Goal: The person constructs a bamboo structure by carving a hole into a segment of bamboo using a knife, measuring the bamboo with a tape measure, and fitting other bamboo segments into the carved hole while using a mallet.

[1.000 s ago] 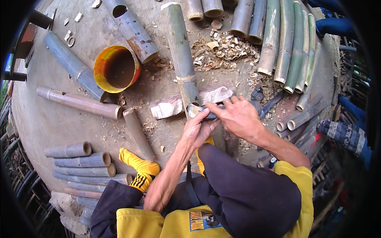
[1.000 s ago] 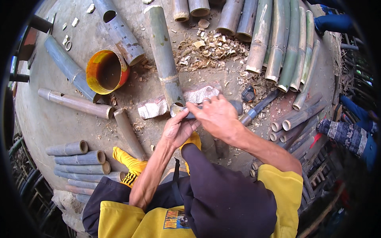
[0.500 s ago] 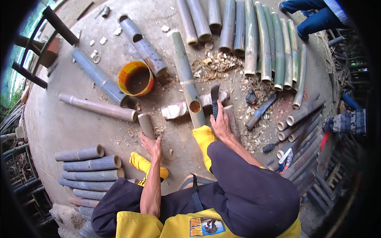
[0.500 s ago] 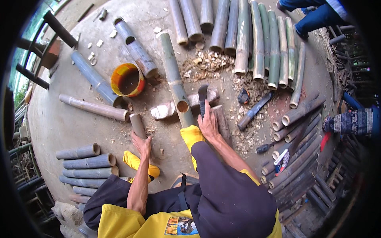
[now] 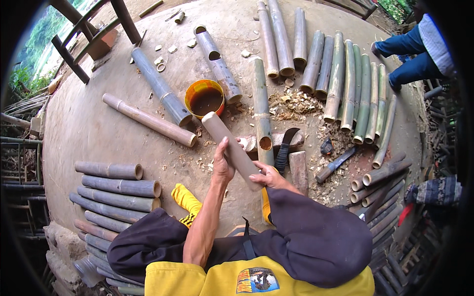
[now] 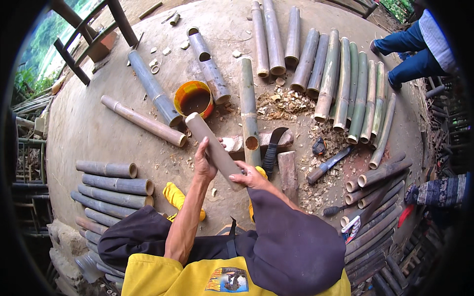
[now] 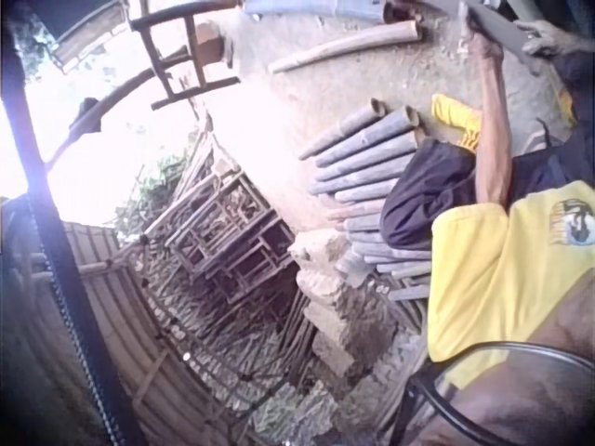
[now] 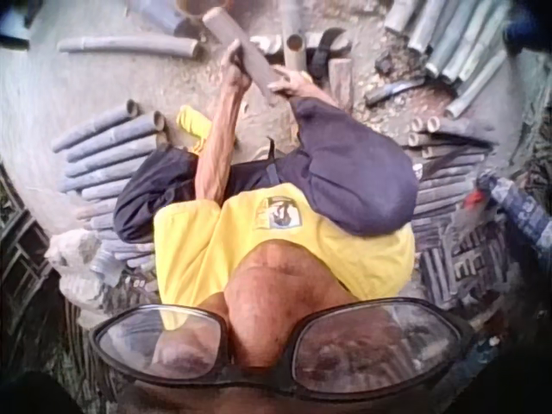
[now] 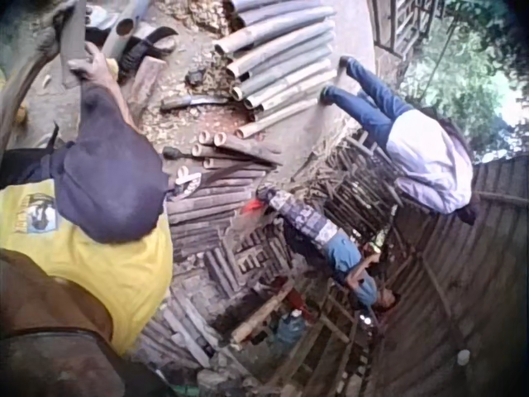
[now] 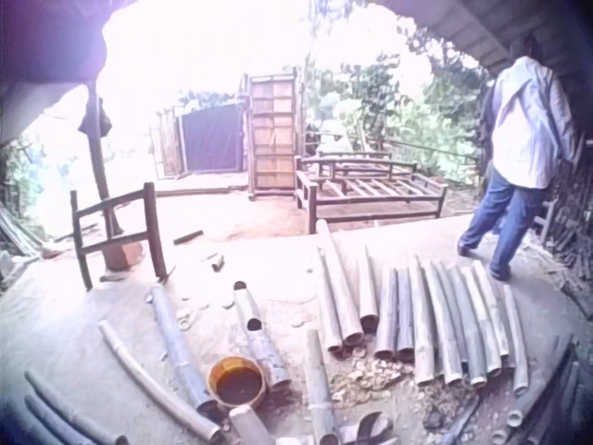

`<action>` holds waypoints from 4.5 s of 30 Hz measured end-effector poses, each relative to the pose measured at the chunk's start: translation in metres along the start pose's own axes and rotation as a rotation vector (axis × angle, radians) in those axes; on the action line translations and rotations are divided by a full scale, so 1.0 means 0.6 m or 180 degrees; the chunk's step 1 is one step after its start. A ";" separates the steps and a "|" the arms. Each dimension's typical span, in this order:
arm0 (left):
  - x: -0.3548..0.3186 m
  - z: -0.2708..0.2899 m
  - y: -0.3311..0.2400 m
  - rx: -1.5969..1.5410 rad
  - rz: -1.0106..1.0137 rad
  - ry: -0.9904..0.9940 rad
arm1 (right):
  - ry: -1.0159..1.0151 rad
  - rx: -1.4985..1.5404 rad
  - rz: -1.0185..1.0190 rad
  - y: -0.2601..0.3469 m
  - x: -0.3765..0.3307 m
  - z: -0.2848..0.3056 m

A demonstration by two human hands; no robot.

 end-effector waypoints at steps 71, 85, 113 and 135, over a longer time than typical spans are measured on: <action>0.007 -0.143 -0.021 0.3614 -0.1147 0.0736 | -0.3018 -0.2678 0.0768 -0.089 -0.014 0.122; 0.000 -0.157 -0.038 0.3777 -0.1248 0.0698 | -0.4287 -0.3142 -0.2073 -0.180 -0.353 0.516; -0.093 -0.412 -0.199 0.5312 -0.4379 0.0144 | -0.2215 -0.2066 0.0422 0.128 -0.342 0.094; -0.057 -0.399 -0.209 0.4842 -0.6783 0.0659 | -0.1901 -0.2304 0.0899 0.158 -0.253 0.060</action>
Point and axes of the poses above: each hand's wrist, its own x-axis towards the middle knuckle, its own z-axis out of the back of the hand, y = z × x, the point moved 1 cm from there along x, towards the middle knuckle, and after that the axes turned 10 degrees about z, right-handed, at the moved point
